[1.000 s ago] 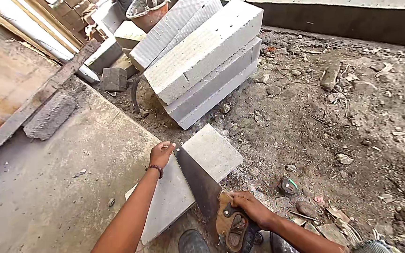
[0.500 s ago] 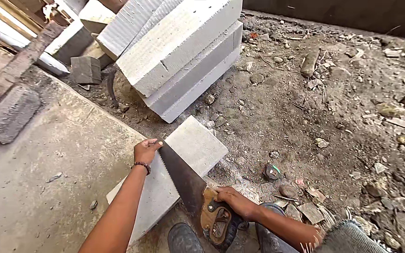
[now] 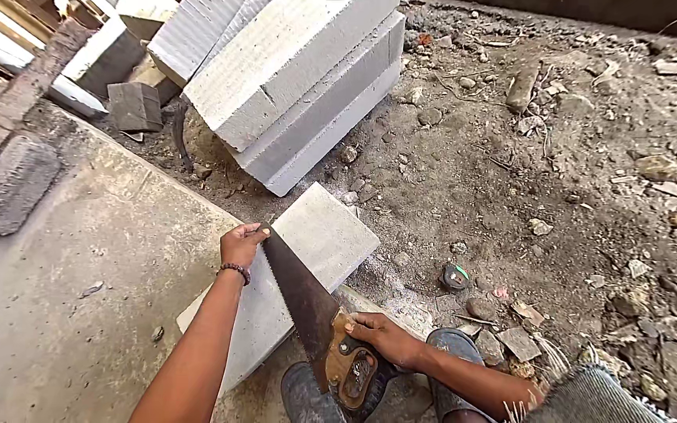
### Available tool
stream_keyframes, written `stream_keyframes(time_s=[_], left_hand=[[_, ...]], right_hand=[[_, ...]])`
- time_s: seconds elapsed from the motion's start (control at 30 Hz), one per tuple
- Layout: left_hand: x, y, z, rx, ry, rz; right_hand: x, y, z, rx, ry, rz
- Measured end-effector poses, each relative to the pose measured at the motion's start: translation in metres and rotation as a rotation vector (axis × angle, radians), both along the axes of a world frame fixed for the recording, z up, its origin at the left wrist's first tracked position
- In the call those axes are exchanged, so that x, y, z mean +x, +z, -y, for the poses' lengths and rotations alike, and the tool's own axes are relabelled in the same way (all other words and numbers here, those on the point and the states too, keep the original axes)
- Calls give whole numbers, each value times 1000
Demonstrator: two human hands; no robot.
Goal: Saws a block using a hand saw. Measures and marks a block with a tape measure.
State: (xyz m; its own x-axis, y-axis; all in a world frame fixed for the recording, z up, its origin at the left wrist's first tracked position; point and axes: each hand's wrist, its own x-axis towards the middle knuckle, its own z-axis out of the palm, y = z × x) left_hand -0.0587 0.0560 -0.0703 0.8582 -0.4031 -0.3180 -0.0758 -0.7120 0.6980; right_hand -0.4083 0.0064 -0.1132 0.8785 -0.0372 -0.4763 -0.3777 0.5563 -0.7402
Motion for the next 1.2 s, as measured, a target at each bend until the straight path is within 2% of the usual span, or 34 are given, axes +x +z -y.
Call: stream_keyframes(time_s=[0.57, 1.2], left_hand=[[-4, -2, -1, -57, 28, -12], [-8, -6, -1, -86, -39, 26]], right_hand=[[-3, 1, 1, 35, -25, -21], [-6, 1, 3, 50, -23, -31]])
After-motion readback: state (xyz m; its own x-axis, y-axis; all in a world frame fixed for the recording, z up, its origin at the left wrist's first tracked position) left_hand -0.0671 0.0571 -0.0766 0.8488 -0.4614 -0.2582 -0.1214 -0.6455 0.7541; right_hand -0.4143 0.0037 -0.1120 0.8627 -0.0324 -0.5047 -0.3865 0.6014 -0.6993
